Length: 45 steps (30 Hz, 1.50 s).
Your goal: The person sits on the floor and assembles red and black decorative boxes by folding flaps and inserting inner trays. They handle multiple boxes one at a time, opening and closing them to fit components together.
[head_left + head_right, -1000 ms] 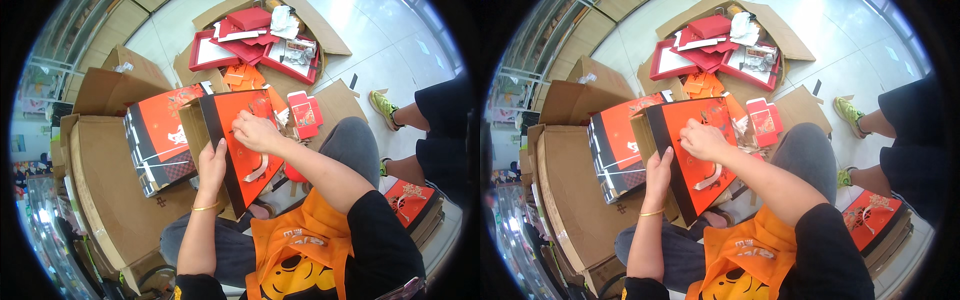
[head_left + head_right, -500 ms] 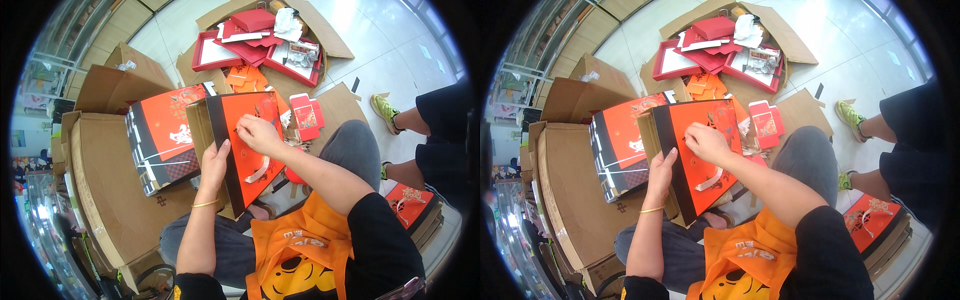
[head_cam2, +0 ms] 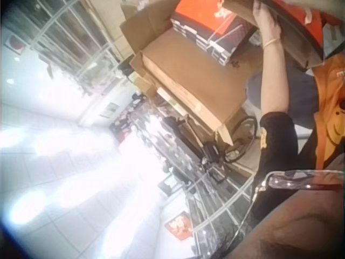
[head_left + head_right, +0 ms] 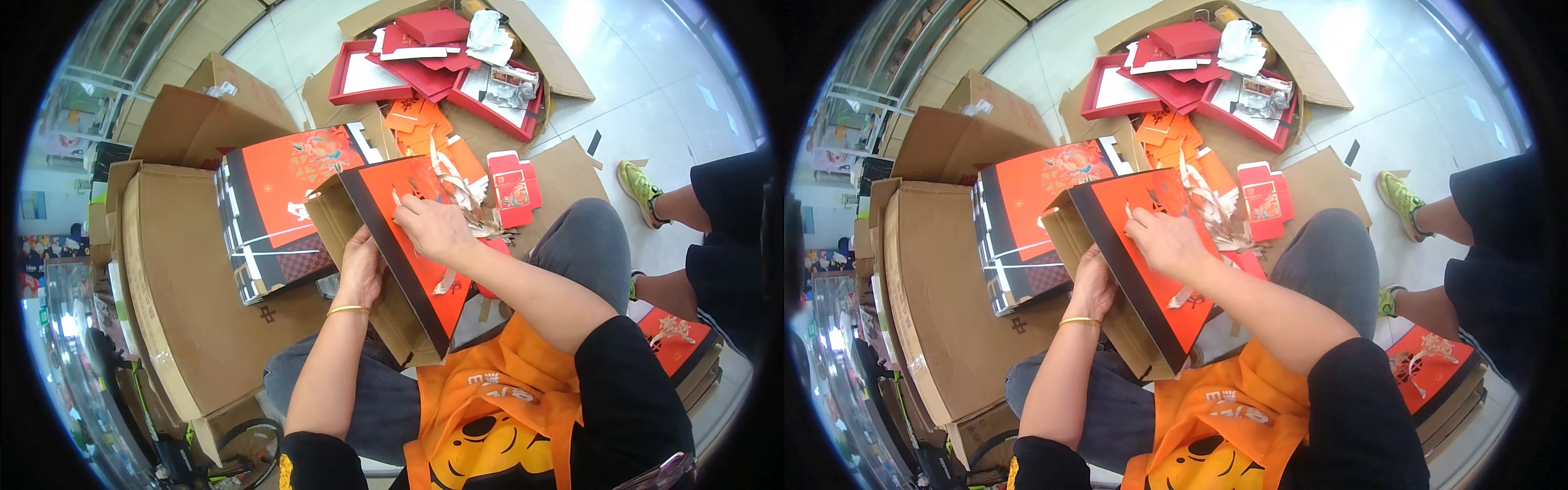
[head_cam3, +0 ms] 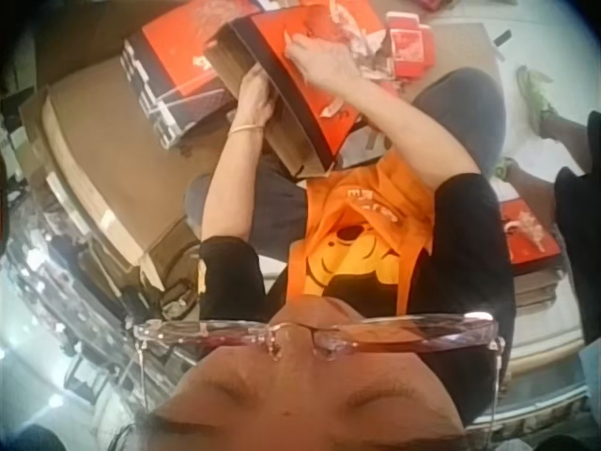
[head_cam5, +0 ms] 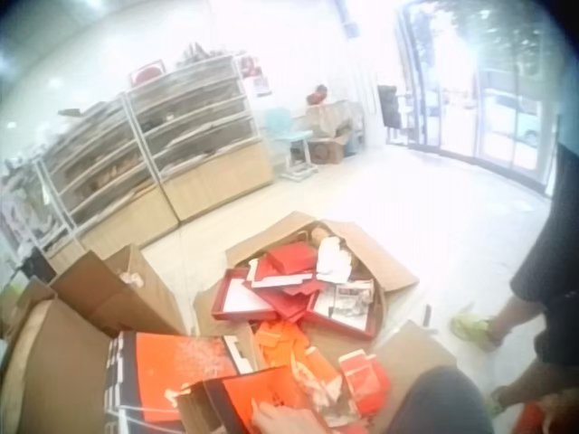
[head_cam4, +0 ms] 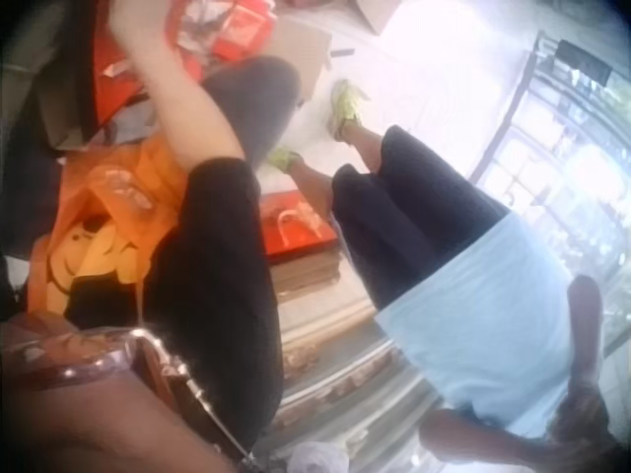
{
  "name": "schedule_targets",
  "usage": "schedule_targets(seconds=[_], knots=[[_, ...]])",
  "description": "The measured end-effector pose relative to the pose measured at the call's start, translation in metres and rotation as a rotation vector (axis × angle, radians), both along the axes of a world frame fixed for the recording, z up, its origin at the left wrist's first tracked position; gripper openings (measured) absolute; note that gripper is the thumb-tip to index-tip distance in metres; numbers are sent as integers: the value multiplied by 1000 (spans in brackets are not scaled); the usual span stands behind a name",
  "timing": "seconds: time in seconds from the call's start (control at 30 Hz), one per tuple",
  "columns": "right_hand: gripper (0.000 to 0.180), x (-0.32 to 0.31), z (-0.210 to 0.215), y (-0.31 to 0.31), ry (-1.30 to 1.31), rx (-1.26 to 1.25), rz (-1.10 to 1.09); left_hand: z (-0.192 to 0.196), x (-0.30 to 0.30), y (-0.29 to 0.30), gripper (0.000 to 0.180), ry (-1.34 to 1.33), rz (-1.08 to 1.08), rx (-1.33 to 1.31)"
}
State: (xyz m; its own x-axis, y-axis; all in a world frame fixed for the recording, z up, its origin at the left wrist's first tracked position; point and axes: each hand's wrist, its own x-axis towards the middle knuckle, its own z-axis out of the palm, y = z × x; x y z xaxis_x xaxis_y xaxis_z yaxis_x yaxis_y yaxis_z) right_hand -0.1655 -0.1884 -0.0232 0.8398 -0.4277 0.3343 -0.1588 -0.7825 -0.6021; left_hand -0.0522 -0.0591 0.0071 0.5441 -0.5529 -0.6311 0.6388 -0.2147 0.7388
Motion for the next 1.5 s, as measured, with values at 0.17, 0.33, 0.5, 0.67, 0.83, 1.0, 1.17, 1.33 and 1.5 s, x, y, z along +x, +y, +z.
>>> schedule_targets(seconds=[0.17, 0.33, 0.5, 0.67, 0.83, 1.0, 1.17, 1.33, 1.5], knots=[[19, 2, -6, 5, 140, 292, -9, -12, 2, 3, 15, -160, -5, 34], [30, 8, -42, 1, 93, 527, 100, -29, 5, -1, 18, -563, -117, 135], [34, 9, -35, -2, 293, 1082, 90, -39, 4, 1, 22, -643, -131, 137], [31, 5, -48, -3, 291, 1535, -186, -43, 8, 3, 25, -624, -180, 150], [27, 1, -72, -11, 286, 1433, -258, -34, 6, 0, 23, -652, -250, 252], [22, 6, -38, -7, 228, 577, -182, -33, 6, 1, 24, -732, -269, 210], [22, 3, -19, -13, 128, 576, -130, -25, 6, -2, 25, -579, -234, 197], [20, 2, -12, -19, 157, 501, -40, -16, 4, -3, 25, -516, -236, 193], [19, 2, -6, -26, 229, 449, 32, -11, 2, -4, 27, -502, -234, 229]])
